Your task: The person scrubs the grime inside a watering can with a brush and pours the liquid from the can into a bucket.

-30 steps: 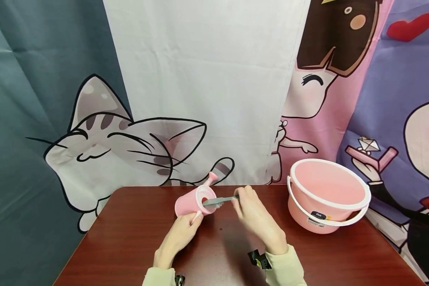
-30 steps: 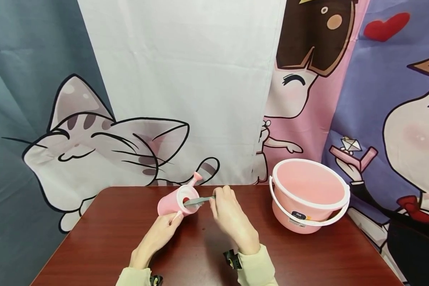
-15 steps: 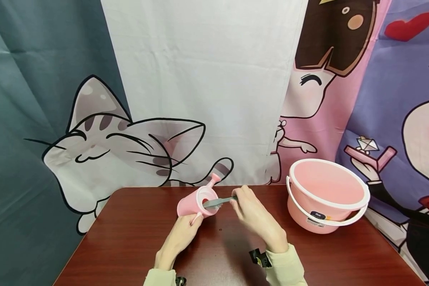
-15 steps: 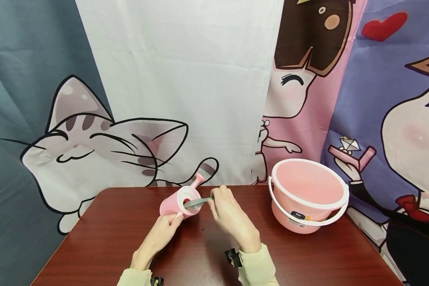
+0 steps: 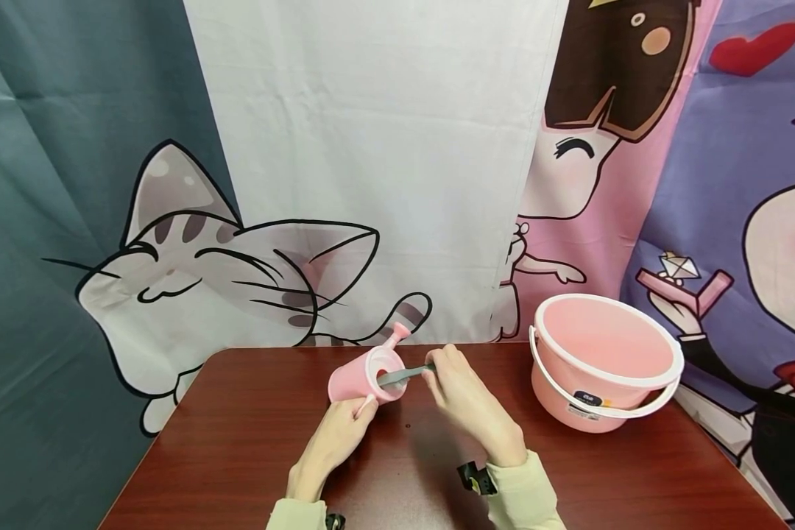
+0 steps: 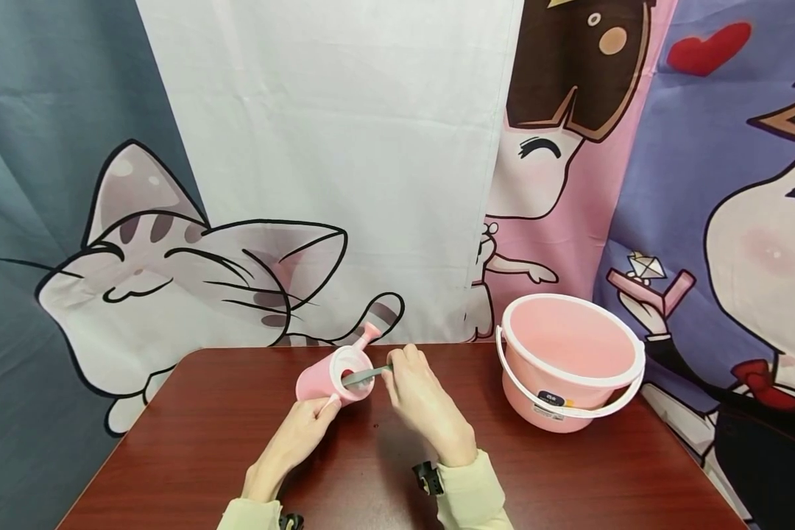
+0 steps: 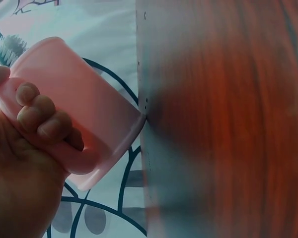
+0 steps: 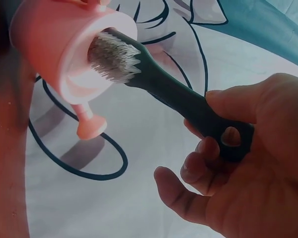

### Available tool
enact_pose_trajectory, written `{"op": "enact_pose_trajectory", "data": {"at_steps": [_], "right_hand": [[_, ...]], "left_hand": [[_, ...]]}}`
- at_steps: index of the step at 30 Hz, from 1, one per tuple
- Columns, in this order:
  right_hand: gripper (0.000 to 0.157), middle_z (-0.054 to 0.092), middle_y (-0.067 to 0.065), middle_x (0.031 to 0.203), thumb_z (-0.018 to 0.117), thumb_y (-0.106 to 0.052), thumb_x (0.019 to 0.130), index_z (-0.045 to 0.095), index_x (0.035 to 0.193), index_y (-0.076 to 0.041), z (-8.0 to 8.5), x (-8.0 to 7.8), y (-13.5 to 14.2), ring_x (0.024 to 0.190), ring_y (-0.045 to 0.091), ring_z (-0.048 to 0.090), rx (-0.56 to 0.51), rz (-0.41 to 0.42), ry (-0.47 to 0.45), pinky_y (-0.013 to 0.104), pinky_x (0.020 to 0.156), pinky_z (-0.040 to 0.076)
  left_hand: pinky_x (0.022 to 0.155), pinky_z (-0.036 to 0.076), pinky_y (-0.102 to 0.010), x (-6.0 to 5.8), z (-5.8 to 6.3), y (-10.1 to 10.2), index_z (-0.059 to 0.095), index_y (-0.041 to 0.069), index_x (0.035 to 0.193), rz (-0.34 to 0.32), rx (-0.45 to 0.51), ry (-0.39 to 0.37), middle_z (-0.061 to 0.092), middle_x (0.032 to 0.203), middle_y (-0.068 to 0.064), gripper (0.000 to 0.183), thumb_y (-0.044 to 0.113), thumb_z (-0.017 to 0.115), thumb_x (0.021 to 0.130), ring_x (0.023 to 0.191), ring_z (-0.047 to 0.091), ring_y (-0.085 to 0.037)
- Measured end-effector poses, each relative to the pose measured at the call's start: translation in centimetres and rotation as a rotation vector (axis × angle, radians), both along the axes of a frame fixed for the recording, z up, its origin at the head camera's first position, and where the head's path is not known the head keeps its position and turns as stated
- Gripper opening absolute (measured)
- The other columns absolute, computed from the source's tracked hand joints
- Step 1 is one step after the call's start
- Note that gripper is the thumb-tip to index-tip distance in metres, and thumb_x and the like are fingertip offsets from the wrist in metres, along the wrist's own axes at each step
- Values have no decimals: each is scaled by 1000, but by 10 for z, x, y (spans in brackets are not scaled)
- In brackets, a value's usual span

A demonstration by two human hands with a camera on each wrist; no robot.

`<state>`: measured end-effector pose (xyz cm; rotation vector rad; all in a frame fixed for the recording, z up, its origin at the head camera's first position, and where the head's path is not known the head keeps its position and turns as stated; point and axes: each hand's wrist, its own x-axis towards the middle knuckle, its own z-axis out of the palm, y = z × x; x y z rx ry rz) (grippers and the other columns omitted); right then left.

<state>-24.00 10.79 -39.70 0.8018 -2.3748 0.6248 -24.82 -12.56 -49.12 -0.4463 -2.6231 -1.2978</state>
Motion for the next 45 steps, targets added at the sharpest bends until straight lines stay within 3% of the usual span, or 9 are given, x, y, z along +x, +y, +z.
{"op": "enact_pose_trajectory", "data": {"at_steps": [15,25,34,41,45], "right_hand": [[14,44,2,82,69,-2,88,56,90,-5,-15,-12,-13,77,21,44,-37,4,6,33,70,42],[12,45,3,85,68,-6,89,57,93,-5,-23,-16,-19,80,21,45,-45,-5,-16,33,71,43],[12,47,5,86,69,-4,88,59,95,-3,-30,-18,-25,82,23,47,-55,-5,26,36,73,44],[11,43,5,84,66,-2,88,58,94,-3,-46,-21,-37,79,24,47,15,67,89,33,71,43],[13,43,6,85,68,-1,87,58,95,-4,-49,-22,-37,79,25,48,7,67,101,35,71,43]], "left_hand": [[46,30,-23,0,3,2,41,20,58,-5,-45,-11,34,52,11,49,43,47,101,45,34,-4],[46,29,-22,-1,3,2,41,19,58,2,-46,-24,35,52,10,49,43,47,101,45,34,-4],[45,30,-22,1,4,3,39,20,58,-3,-52,-19,34,53,10,48,39,49,101,46,33,-4],[45,29,-21,2,4,15,38,20,59,-78,-46,-21,31,53,12,47,38,50,101,47,31,-1],[45,28,-21,2,3,19,38,20,59,-81,-49,-21,31,52,12,46,37,50,100,46,31,-2]]}}
